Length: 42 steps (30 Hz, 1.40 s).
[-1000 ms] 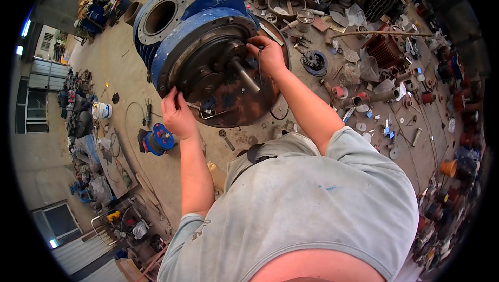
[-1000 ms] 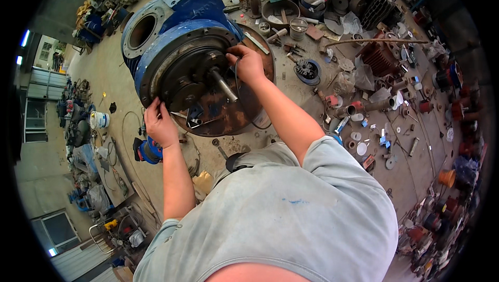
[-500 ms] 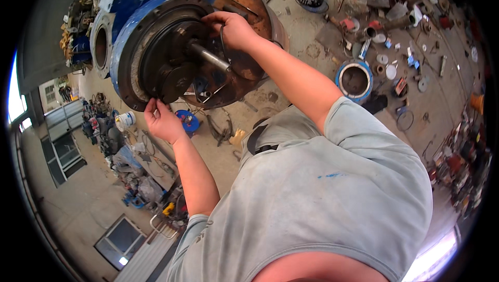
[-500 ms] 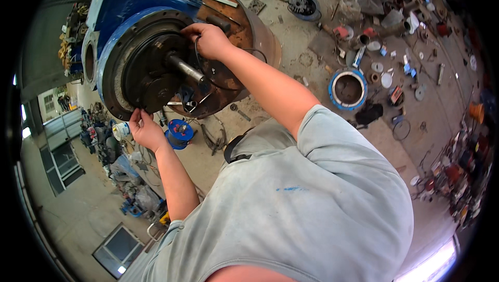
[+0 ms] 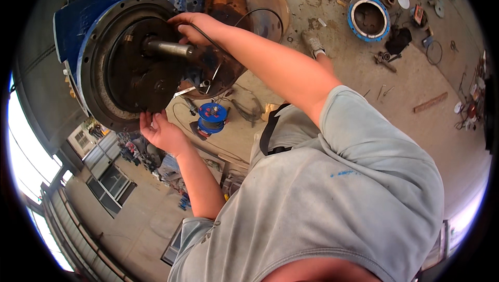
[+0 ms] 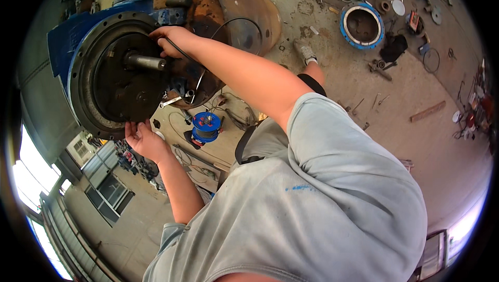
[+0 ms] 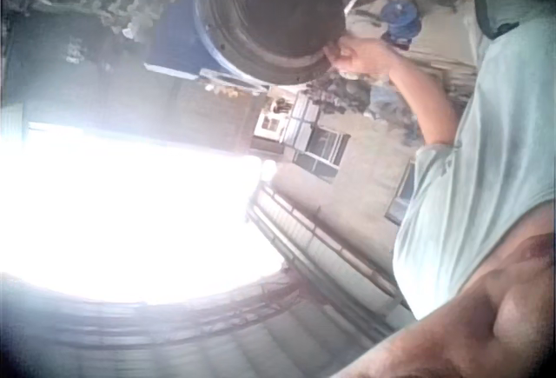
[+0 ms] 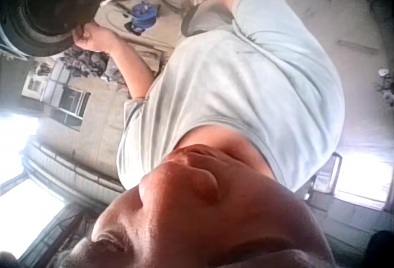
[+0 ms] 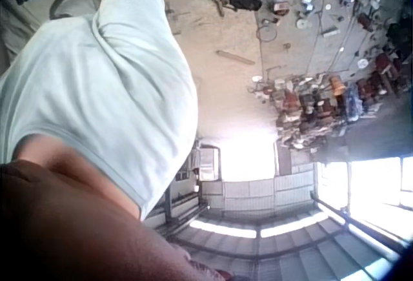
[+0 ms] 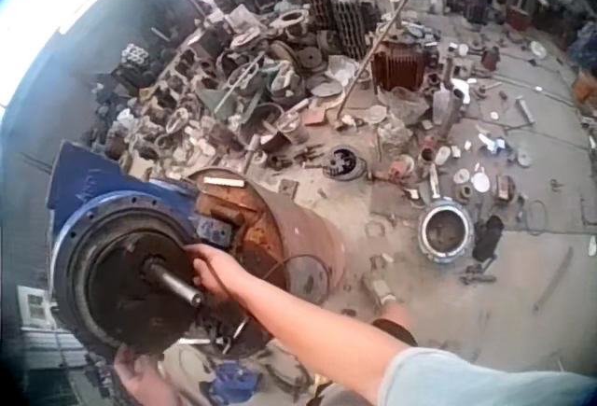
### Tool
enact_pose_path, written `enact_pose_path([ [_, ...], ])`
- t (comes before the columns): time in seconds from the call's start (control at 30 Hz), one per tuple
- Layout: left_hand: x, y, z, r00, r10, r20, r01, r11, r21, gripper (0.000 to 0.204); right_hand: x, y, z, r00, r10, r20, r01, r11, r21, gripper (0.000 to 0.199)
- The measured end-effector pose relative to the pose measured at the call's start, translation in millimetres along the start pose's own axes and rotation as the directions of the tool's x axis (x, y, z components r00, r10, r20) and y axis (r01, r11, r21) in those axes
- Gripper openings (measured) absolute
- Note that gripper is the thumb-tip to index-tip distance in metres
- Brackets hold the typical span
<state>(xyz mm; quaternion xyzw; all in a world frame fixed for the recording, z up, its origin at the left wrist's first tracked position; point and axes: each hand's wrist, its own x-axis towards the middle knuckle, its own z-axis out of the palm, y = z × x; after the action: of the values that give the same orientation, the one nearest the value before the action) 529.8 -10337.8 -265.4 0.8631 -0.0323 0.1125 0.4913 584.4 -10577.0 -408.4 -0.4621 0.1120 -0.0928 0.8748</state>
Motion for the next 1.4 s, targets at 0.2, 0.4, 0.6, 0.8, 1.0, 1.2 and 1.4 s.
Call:
enact_pose_path([
  [0.2, -4, -9, -12, 0.981, 0.105, 0.161, -0.091, 0.992, -0.088, 0.046, -27, 10, 28, 0.985, 0.079, -0.152, -0.062, 0.992, 0.112, 0.04],
  [0.4, -11, -18, -45, 0.962, 0.101, 0.256, -0.07, 0.989, -0.127, 0.046, -3, 47, 43, 0.98, 0.135, -0.146, -0.1, 0.969, 0.227, 0.034],
  [0.6, -44, -21, -80, 0.949, 0.048, 0.311, -0.021, 0.996, -0.091, 0.042, -2, 42, 40, 0.975, 0.211, -0.073, -0.206, 0.976, 0.074, 0.019],
  [0.8, -79, -54, -112, 0.906, -0.062, 0.419, 0.121, 0.986, -0.117, 0.04, -42, 10, 29, 0.947, 0.002, -0.321, 0.052, 0.986, 0.158, 0.023],
  [1.0, -109, -98, -133, 0.854, -0.111, 0.508, 0.24, 0.95, -0.197, 0.038, -120, -58, 21, 0.929, -0.253, -0.27, 0.26, 0.965, -0.011, 0.018],
  [1.2, -119, -85, -123, 0.832, -0.084, 0.548, 0.274, 0.922, -0.275, 0.035, -235, -159, 88, 0.795, -0.601, 0.089, 0.538, 0.629, -0.561, 0.017],
  [1.4, -124, -48, -118, 0.661, 0.093, 0.745, 0.239, 0.915, -0.326, 0.03, -322, -202, 57, 0.788, -0.575, 0.221, 0.391, 0.191, -0.9, 0.02],
])
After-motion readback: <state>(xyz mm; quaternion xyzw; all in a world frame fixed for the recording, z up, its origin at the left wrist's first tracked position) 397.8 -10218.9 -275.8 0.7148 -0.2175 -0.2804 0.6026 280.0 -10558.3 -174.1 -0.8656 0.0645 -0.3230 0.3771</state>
